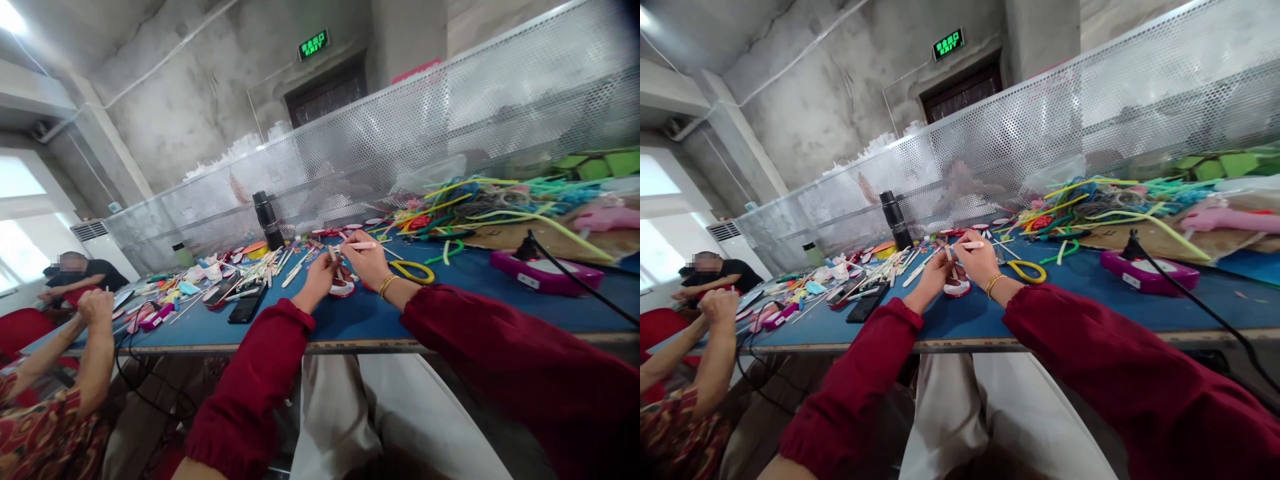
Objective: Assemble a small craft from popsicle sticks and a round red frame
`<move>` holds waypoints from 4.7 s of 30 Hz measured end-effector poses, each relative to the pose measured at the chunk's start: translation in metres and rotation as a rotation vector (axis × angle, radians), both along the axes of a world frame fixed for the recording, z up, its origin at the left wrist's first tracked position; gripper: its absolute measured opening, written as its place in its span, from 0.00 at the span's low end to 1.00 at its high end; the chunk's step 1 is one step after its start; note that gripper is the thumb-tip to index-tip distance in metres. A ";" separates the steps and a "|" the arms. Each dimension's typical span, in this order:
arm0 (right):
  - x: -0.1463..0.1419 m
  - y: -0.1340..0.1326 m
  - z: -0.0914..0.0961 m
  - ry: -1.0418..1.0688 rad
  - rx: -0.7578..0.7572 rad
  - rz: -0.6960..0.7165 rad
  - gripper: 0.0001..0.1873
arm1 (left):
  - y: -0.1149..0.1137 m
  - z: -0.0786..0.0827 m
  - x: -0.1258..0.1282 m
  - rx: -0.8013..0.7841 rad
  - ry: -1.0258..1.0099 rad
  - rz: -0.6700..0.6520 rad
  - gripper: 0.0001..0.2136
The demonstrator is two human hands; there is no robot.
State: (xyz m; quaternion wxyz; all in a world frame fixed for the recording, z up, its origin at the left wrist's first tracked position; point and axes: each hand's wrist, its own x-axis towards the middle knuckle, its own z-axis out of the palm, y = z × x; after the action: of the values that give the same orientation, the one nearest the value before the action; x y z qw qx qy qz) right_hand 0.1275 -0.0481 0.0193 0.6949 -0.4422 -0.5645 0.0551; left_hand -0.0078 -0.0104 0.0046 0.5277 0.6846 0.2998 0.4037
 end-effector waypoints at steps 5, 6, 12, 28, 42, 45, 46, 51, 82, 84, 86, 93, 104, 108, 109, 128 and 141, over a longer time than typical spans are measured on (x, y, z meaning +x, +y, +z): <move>-0.001 -0.001 0.000 -0.003 -0.011 0.009 0.07 | -0.001 0.001 -0.001 -0.004 0.012 -0.005 0.07; -0.001 0.000 0.000 -0.003 -0.013 0.008 0.07 | -0.001 0.001 -0.001 -0.006 0.014 -0.004 0.08; 0.000 0.001 0.000 -0.007 -0.013 0.000 0.07 | -0.001 0.001 -0.001 0.000 0.007 0.004 0.08; -0.001 0.000 0.000 -0.018 -0.021 0.013 0.07 | -0.003 0.001 -0.001 -0.001 0.004 -0.029 0.06; -0.001 0.000 0.000 -0.003 -0.021 0.008 0.07 | -0.002 0.001 -0.001 -0.001 0.018 -0.018 0.07; -0.001 0.000 0.000 -0.013 -0.019 0.014 0.07 | -0.002 0.001 -0.001 -0.012 0.027 -0.015 0.09; 0.000 0.000 0.000 -0.017 -0.019 0.016 0.07 | -0.002 0.001 -0.001 -0.014 0.030 -0.014 0.09; 0.000 0.000 0.000 -0.012 -0.010 0.005 0.07 | -0.002 0.001 -0.001 -0.014 0.035 -0.004 0.08; 0.000 0.000 0.000 -0.017 -0.025 0.011 0.06 | -0.003 0.002 -0.002 0.014 0.033 -0.024 0.08; 0.000 0.000 0.000 -0.017 -0.018 0.008 0.07 | -0.003 0.002 -0.002 0.015 0.037 -0.020 0.09; 0.000 0.000 0.000 -0.015 -0.014 0.007 0.07 | -0.003 0.002 -0.002 0.013 0.046 -0.016 0.09; 0.002 0.005 -0.001 0.013 0.010 0.019 0.05 | -0.004 0.005 -0.003 0.018 0.054 0.016 0.08; 0.002 0.000 0.005 0.049 0.026 -0.006 0.07 | -0.005 0.005 -0.003 -0.044 0.025 0.028 0.09; 0.005 0.006 0.002 0.060 -0.003 -0.008 0.12 | -0.005 0.006 -0.002 -0.063 0.029 0.037 0.10; 0.005 0.007 0.001 0.063 -0.009 0.000 0.15 | -0.005 0.006 -0.002 -0.064 0.032 0.040 0.10; 0.002 -0.002 0.007 0.076 0.009 0.024 0.06 | 0.000 0.002 -0.003 -0.036 0.001 0.090 0.08; 0.004 0.003 0.004 0.112 -0.008 0.123 0.06 | 0.021 -0.008 -0.008 0.259 0.101 0.277 0.13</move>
State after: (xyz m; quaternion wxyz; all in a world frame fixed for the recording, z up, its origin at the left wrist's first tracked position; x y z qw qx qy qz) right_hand 0.1311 -0.0454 0.0230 0.7189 -0.4056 -0.5505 0.1247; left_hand -0.0159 0.0110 -0.0030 0.3590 0.7183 0.3628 0.4728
